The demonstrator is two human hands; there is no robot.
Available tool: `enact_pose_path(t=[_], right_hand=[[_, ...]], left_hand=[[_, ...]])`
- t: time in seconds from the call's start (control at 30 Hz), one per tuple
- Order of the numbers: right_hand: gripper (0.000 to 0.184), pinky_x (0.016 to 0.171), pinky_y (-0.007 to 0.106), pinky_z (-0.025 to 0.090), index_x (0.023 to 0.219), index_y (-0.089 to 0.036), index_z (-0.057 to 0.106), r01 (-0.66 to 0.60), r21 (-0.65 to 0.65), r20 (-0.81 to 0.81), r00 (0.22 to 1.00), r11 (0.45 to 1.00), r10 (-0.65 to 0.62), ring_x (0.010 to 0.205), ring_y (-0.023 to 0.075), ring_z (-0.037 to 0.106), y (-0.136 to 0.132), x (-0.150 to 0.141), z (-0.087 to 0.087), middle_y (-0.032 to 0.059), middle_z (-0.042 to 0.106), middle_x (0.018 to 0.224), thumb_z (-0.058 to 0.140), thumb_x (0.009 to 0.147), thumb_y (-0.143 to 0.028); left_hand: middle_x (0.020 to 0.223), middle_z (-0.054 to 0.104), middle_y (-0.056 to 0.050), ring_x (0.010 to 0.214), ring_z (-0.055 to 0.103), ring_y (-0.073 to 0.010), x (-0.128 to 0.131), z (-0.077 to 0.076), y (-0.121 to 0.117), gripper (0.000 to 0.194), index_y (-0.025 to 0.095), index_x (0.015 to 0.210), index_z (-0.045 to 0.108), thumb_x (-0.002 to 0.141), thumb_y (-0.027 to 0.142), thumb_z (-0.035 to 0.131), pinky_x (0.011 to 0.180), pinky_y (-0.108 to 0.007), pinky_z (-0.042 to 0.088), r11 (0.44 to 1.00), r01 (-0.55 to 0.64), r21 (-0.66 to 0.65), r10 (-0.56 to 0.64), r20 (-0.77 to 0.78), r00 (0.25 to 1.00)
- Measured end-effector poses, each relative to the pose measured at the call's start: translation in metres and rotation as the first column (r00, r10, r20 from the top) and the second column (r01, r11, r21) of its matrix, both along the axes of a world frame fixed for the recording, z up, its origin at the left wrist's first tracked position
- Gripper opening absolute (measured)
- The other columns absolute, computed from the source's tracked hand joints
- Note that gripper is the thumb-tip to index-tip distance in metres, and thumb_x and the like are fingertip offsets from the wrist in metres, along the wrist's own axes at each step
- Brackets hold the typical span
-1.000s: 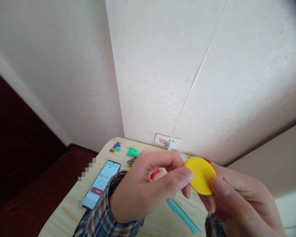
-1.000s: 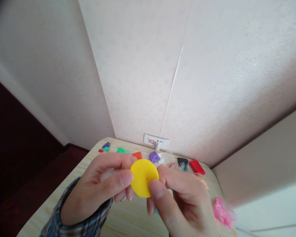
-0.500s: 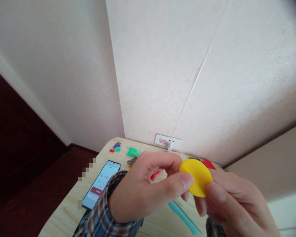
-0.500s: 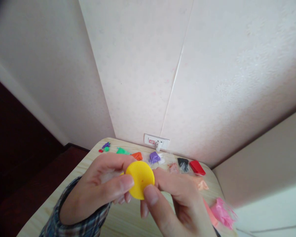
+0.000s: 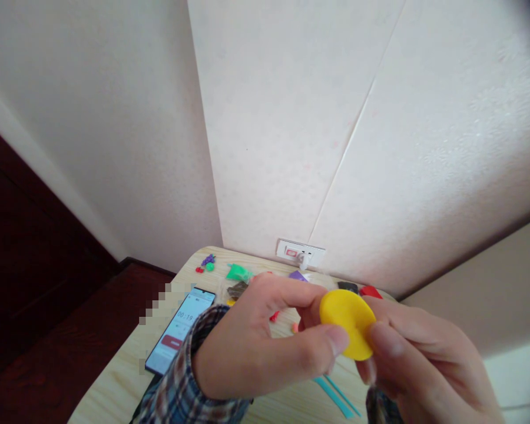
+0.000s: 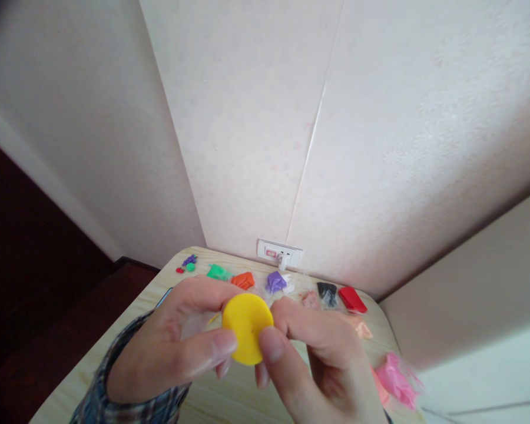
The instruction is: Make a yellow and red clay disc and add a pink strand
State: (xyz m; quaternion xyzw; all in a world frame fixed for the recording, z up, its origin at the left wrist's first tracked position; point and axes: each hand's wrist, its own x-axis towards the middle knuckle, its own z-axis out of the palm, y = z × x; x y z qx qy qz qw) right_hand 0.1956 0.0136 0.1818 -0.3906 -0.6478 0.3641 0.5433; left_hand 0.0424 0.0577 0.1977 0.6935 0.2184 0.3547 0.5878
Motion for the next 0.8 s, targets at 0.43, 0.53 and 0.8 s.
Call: enact_pose_path(t=[0.43,0.53,0.8], right_hand=[[0.031,0.039,0.021,0.035,0.062,-0.023,0.063,0.020,0.039,0.153,0.988,0.999,-0.026,0.042,0.0093,0.047,-0.0008,0.0031,0.0044,-0.0017,0.057,0.049,0.054,0.087,-0.039],[0.036,0.046,0.022,0.040,0.056,-0.022,0.059,0.058,0.021,0.073,0.996,0.998,-0.060,0.041,0.0089,0.044,-0.0013,0.0001,0.0028,-0.0021,0.052,0.046,0.054,0.087,-0.039],[0.037,0.050,0.019,0.042,0.057,-0.022,0.057,0.020,0.062,0.005,1.000,0.998,-0.021,0.050,0.0090,0.054,0.0017,-0.0013,0.0016,-0.0036,0.056,0.051,0.052,0.089,-0.040]], left_hand=[[0.052,0.047,0.002,0.049,0.041,-0.0068,0.0010,-0.0001,-0.0007,0.030,0.016,0.052,0.043,0.080,0.026,0.049,0.050,-0.020,0.034,0.998,0.001,-0.056,0.003,0.071,0.997],[0.053,0.046,0.003,0.049,0.040,-0.0069,0.0014,-0.0010,-0.0017,0.027,0.016,0.058,0.046,0.081,0.029,0.051,0.050,-0.020,0.033,0.999,-0.009,-0.038,0.012,0.075,0.997],[0.059,0.051,0.001,0.054,0.041,-0.0083,-0.0006,0.0005,-0.0020,0.021,0.014,0.065,0.056,0.083,0.025,0.052,0.053,-0.021,0.035,0.998,-0.012,0.063,0.012,0.003,1.000]])
